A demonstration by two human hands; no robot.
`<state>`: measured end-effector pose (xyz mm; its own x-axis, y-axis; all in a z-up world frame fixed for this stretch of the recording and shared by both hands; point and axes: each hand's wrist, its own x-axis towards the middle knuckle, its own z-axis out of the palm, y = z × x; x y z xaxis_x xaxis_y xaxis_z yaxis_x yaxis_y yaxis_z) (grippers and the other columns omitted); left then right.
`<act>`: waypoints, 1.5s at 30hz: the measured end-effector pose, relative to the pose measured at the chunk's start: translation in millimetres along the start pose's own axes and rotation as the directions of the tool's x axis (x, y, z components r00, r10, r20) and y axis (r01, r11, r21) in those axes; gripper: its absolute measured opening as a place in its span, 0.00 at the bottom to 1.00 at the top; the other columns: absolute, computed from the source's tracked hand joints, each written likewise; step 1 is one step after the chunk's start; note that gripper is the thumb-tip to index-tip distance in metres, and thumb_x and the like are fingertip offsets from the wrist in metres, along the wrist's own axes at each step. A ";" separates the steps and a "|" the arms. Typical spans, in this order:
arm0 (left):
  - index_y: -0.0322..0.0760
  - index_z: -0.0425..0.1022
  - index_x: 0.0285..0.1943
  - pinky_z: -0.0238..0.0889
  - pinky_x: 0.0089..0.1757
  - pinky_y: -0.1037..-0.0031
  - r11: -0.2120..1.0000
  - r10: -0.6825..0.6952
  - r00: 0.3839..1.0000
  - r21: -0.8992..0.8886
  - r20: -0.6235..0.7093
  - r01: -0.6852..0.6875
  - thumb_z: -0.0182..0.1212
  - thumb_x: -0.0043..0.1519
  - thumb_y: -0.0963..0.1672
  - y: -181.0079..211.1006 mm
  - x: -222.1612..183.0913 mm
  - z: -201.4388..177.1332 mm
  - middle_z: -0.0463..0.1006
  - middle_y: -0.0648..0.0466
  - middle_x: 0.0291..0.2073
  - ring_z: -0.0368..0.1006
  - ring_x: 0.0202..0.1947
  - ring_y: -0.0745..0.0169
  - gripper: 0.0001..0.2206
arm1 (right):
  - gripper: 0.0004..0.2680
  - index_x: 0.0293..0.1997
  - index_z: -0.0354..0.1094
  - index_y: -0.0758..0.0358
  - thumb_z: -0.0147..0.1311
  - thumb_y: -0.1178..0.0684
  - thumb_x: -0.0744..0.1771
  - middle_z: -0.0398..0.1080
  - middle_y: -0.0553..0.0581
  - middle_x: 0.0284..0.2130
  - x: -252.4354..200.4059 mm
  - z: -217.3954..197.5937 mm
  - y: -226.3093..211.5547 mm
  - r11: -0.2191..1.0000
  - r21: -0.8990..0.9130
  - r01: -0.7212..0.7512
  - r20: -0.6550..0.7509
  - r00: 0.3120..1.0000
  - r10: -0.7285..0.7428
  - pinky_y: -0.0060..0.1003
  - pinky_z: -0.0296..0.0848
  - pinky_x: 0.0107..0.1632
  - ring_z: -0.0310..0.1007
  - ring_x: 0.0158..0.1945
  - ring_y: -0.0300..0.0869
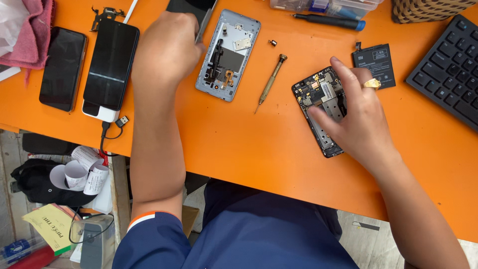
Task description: The person disassembles a smartphone on an orange workbench, using a screwdriver to remove screws and tweezers to handle internal components. They remove the back cover, disconnect cables, and manipulate the motherboard and battery area.
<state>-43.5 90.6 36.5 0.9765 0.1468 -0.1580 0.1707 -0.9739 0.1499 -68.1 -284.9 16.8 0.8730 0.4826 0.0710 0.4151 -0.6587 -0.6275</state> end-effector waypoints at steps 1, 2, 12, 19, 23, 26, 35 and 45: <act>0.32 0.69 0.36 0.59 0.26 0.47 1.000 0.016 1.000 0.007 0.027 -0.016 0.65 0.65 0.43 -2.8 3.4 6.2 0.73 0.42 0.32 0.68 0.26 0.33 0.11 | 0.34 0.79 0.52 0.64 0.70 0.52 0.64 0.60 0.71 0.60 -0.1 -1.0 -5.0 0.999 -0.053 -0.009 0.026 1.000 0.011 0.58 0.71 0.47 0.70 0.52 0.63; 0.32 0.68 0.37 0.59 0.27 0.47 0.999 0.032 0.998 0.014 0.054 -0.032 0.66 0.59 0.42 -5.9 6.7 12.1 0.72 0.41 0.35 0.67 0.28 0.32 0.10 | 0.40 0.79 0.52 0.64 0.76 0.46 0.61 0.58 0.72 0.62 -0.3 -1.6 -10.2 0.994 -0.106 -0.017 0.051 0.998 0.023 0.62 0.74 0.46 0.71 0.54 0.65; 0.29 0.70 0.42 0.65 0.29 0.42 0.999 0.012 0.997 0.037 0.078 -0.015 0.60 0.62 0.39 11.3 2.9 12.7 0.79 0.38 0.33 0.74 0.30 0.24 0.05 | 0.35 0.77 0.58 0.67 0.74 0.45 0.63 0.64 0.70 0.58 -5.0 8.5 3.3 0.944 -0.288 0.163 -0.035 0.983 -0.180 0.59 0.67 0.58 0.59 0.54 0.66; 0.41 0.78 0.48 0.67 0.30 0.44 0.936 0.336 0.908 -0.014 -0.249 -0.350 0.74 0.62 0.43 54.1 12.4 8.9 0.82 0.49 0.41 0.76 0.40 0.33 0.10 | 0.32 0.73 0.61 0.70 0.73 0.51 0.63 0.70 0.65 0.65 -0.2 10.4 2.2 0.936 -0.265 0.232 -0.086 0.961 -0.263 0.51 0.64 0.63 0.64 0.60 0.63; 0.45 0.83 0.46 0.69 0.34 0.53 0.811 0.556 0.749 0.041 -0.360 -0.583 0.81 0.56 0.46 77.8 24.7 35.3 0.72 0.49 0.39 0.73 0.42 0.42 0.13 | 0.31 0.73 0.61 0.67 0.72 0.52 0.63 0.70 0.63 0.67 1.4 11.1 0.7 0.948 -0.232 0.219 -0.090 0.965 -0.245 0.50 0.63 0.63 0.62 0.57 0.62; 0.43 0.77 0.32 0.68 0.28 0.53 0.814 0.557 0.734 0.082 -0.389 -0.575 0.80 0.58 0.45 81.5 34.4 51.0 0.71 0.54 0.38 0.73 0.38 0.45 0.12 | 0.31 0.73 0.62 0.69 0.73 0.52 0.62 0.70 0.65 0.66 3.2 8.2 -1.8 0.950 -0.215 0.226 -0.074 0.966 -0.247 0.48 0.62 0.64 0.63 0.60 0.62; 0.38 0.82 0.35 0.69 0.29 0.52 0.917 0.396 0.854 0.089 -0.339 -0.389 0.78 0.63 0.42 46.9 17.2 16.4 0.81 0.50 0.32 0.78 0.35 0.40 0.07 | 0.33 0.74 0.60 0.67 0.74 0.51 0.61 0.74 0.63 0.64 0.5 8.0 5.2 0.959 -0.201 0.201 -0.061 0.974 -0.217 0.49 0.67 0.61 0.59 0.55 0.61; 0.48 0.82 0.38 0.73 0.32 0.62 0.852 0.469 0.874 0.329 -0.132 -0.407 0.74 0.56 0.63 119.1 -16.6 62.0 0.80 0.57 0.31 0.79 0.38 0.53 0.23 | 0.33 0.75 0.61 0.66 0.75 0.51 0.62 0.75 0.63 0.64 -4.1 -2.3 13.7 0.954 -0.143 0.263 0.020 0.965 -0.262 0.49 0.65 0.63 0.58 0.53 0.62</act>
<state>-47.5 -38.6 -3.5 0.9504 -0.3052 0.0607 -0.2957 -0.9465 -0.1295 -65.4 -297.3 9.7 0.7282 0.6499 0.2178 0.6619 -0.5843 -0.4696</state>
